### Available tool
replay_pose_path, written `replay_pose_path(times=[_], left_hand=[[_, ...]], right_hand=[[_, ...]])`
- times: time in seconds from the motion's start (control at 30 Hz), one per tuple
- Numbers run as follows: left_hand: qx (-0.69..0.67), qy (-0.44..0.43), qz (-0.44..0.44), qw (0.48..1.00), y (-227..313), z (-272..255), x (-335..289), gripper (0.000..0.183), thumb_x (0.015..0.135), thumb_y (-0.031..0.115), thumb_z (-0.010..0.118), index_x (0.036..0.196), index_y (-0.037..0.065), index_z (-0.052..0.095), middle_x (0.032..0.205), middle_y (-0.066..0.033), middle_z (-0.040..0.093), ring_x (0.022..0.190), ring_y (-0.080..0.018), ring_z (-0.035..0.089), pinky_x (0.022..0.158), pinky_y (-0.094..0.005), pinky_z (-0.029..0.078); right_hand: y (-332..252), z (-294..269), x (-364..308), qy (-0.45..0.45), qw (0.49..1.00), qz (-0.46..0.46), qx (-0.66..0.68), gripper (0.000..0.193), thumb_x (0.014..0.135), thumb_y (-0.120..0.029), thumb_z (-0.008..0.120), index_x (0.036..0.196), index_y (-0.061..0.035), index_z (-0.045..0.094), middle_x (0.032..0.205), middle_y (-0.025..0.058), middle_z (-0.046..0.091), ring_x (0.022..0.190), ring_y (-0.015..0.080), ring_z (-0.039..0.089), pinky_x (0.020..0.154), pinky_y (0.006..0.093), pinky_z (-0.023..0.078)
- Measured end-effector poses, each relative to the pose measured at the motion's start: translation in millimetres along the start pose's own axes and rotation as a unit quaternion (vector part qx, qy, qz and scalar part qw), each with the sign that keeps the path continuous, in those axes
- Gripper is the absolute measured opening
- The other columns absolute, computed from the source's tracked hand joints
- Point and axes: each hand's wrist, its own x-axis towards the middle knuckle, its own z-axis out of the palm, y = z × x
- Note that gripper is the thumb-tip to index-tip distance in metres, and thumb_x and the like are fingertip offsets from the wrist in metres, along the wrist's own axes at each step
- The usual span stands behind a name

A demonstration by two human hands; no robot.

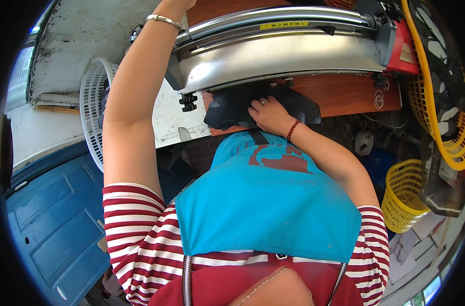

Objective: Applying adhesive to shoe upper components and passing them through a rolling machine.

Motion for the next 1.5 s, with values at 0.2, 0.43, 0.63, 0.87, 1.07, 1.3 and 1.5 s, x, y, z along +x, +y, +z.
replay_pose_path(times=[0.2,0.43,0.63,0.87,1.07,1.3,1.5], left_hand=[[-0.104,0.013,-0.120,0.987,24.9,-25.2,-23.6,0.057,0.090,-0.002,0.054,0.146,0.005,0.050,0.098,-0.0129,0.068,0.074,-0.0193,0.063,0.056,-0.0287,0.057],[0.099,0.063,0.105,0.988,-26.5,-16.8,-21.5,0.035,0.093,-0.002,0.050,0.116,0.006,0.074,0.105,-0.0186,0.073,0.088,-0.0294,0.070,0.071,-0.0374,0.058],[0.342,-0.082,0.227,0.908,-48.0,8.2,-41.5,0.052,0.101,0.049,0.046,0.105,0.008,0.077,0.107,-0.0166,0.074,0.099,-0.0397,0.069,0.094,-0.0444,0.051],[0.347,-0.215,-0.004,0.913,-60.0,45.1,-15.5,0.036,0.093,0.033,0.052,0.101,0.011,0.079,0.105,-0.0145,0.074,0.098,-0.0368,0.069,0.089,-0.0477,0.052],[0.222,-0.143,0.048,0.963,-34.0,33.6,-14.8,0.025,0.084,0.017,0.067,0.085,-0.008,0.067,0.078,-0.0246,0.065,0.076,-0.0337,0.064,0.071,-0.0438,0.049],[0.162,-0.054,0.061,0.983,-1.6,17.4,-1.6,0.027,0.082,0.018,0.067,0.081,-0.008,0.060,0.072,-0.0198,0.056,0.066,-0.0252,0.053,0.066,-0.0440,0.048],[-0.020,-0.023,-0.037,0.999,8.1,-22.0,1.0,0.058,0.092,0.001,0.050,0.150,0.007,0.048,0.093,-0.0123,0.067,0.072,-0.0174,0.063,0.056,-0.0313,0.056]], right_hand=[[-8.1,-20.9,2.1,0.030,1.000,0.003,0.007,0.038,0.074,-0.029,0.079,0.103,-0.0074,0.067,0.100,0.0085,0.061,0.093,0.0266,0.064,0.079,0.0406,0.049],[-3.9,-41.9,-20.5,0.174,0.968,-0.037,0.179,0.018,0.075,-0.009,0.074,0.091,-0.0076,0.067,0.086,0.0074,0.060,0.073,0.0256,0.066,0.065,0.0370,0.054],[15.7,-182.4,-64.7,0.281,0.944,0.137,0.102,0.031,0.069,0.001,0.073,0.099,-0.0080,0.072,0.085,0.0065,0.064,0.068,0.0260,0.066,0.059,0.0354,0.053],[79.8,-165.2,-20.3,0.311,0.930,0.195,-0.019,0.022,0.077,-0.003,0.072,0.098,-0.0089,0.074,0.083,0.0059,0.063,0.067,0.0247,0.065,0.059,0.0353,0.053],[28.0,-92.4,-13.1,0.245,0.961,0.046,0.119,0.029,0.080,-0.014,0.075,0.108,-0.0090,0.072,0.084,0.0056,0.063,0.074,0.0269,0.066,0.065,0.0369,0.055],[17.9,-3.0,-2.3,0.155,0.980,0.095,0.084,0.027,0.079,-0.020,0.076,0.103,-0.0071,0.072,0.090,0.0072,0.064,0.084,0.0278,0.066,0.075,0.0401,0.055],[6.3,-73.6,-24.2,0.187,0.963,0.034,0.190,0.020,0.076,-0.006,0.075,0.096,-0.0061,0.073,0.085,0.0069,0.065,0.079,0.0267,0.067,0.067,0.0373,0.056]])
